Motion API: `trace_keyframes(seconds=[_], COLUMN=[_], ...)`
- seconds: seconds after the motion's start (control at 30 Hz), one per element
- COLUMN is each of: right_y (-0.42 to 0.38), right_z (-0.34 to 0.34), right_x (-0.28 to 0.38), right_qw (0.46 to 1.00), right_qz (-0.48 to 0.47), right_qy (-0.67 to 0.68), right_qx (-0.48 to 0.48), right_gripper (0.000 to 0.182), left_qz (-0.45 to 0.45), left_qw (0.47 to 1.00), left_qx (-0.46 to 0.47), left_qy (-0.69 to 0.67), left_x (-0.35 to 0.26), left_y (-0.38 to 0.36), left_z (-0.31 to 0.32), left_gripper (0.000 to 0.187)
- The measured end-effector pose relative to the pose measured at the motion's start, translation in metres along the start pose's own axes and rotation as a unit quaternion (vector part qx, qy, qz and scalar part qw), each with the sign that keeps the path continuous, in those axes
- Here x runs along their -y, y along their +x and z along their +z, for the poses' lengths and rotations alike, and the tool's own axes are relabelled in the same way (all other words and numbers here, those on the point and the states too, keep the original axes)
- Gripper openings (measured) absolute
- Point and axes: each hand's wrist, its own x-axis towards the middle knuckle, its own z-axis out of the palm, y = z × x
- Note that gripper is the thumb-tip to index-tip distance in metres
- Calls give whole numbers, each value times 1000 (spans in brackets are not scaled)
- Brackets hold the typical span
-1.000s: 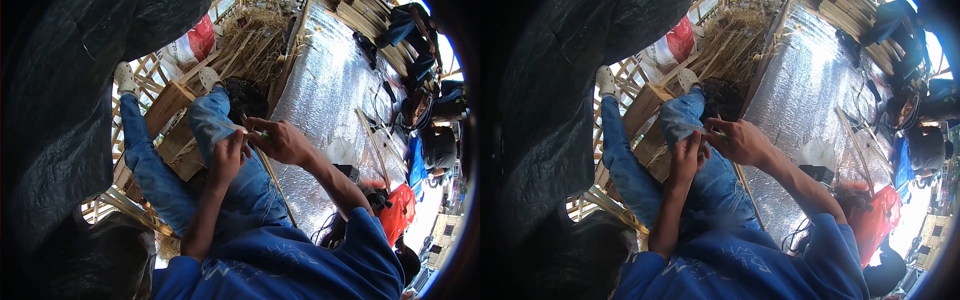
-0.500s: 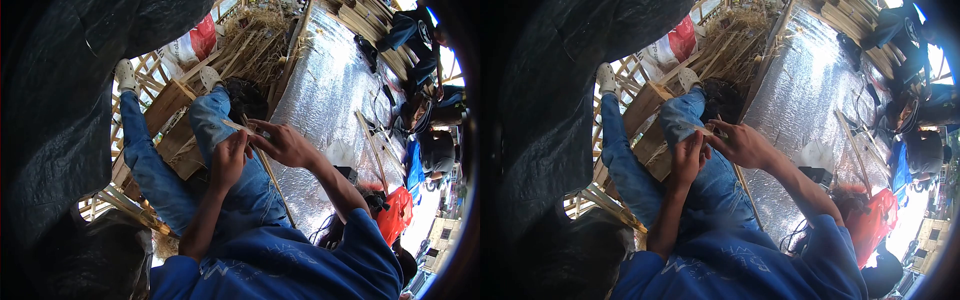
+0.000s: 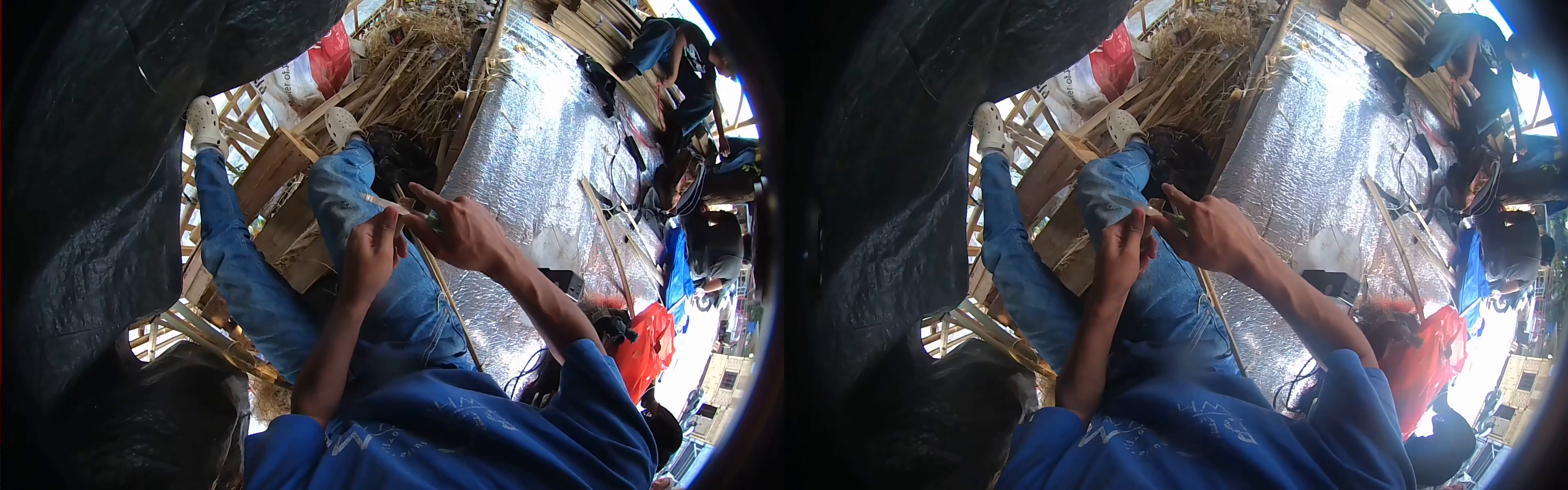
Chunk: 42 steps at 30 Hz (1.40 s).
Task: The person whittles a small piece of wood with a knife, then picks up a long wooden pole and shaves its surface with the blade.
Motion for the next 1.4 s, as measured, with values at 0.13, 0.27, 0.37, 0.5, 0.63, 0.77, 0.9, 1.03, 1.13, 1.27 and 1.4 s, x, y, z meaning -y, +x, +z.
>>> trace_keyframes(seconds=[0.13, 0.27, 0.37, 0.5, 0.63, 0.77, 0.9, 1.03, 1.13, 1.27, 1.4], right_y=[0, 1, 3, 1, 2, 15, 19, 19, 14, 8, 13], right_z=[9, 2, 3, -4, -2, -2, -16, -15, -8, -14, -12], right_x=[-2, 4, -2, -2, -4, -32, -29, -33, -23, -13, -21], right_qw=[999, 996, 999, 991, 990, 951, 797, 869, 956, 975, 982], right_qz=[-15, -34, -24, -68, -70, -88, 123, 107, -57, -6, -98], right_qy=[-29, -58, -14, 108, 115, 258, 507, 380, 224, 156, 131], right_qx=[-28, -58, -25, 51, 47, 148, 304, 298, 181, 155, 98], right_gripper=[65, 60, 56, 47, 44, 46, 51, 56, 63, 64, 63], left_qz=[17, -13, -22, 6, 17, 22, -13, -20, 8, 33, -16], left_qw=[1000, 1000, 999, 1000, 1000, 999, 997, 998, 1000, 999, 1000], left_qx=[14, 5, 4, 4, 8, 20, 33, 32, 17, 15, -3], left_qy=[-10, -23, -24, -20, -21, -43, -61, -59, 4, 17, 16], left_x=[2, -2, -2, -2, -3, -12, -12, -17, -18, -23, -21], left_y=[0, 1, 1, -2, -5, -7, -7, -10, -11, -12, -9], left_z=[-2, -2, 0, 1, 1, 1, -4, -4, 0, 3, 2], left_gripper=[45, 44, 44, 43, 40, 42, 50, 52, 53, 58, 53])
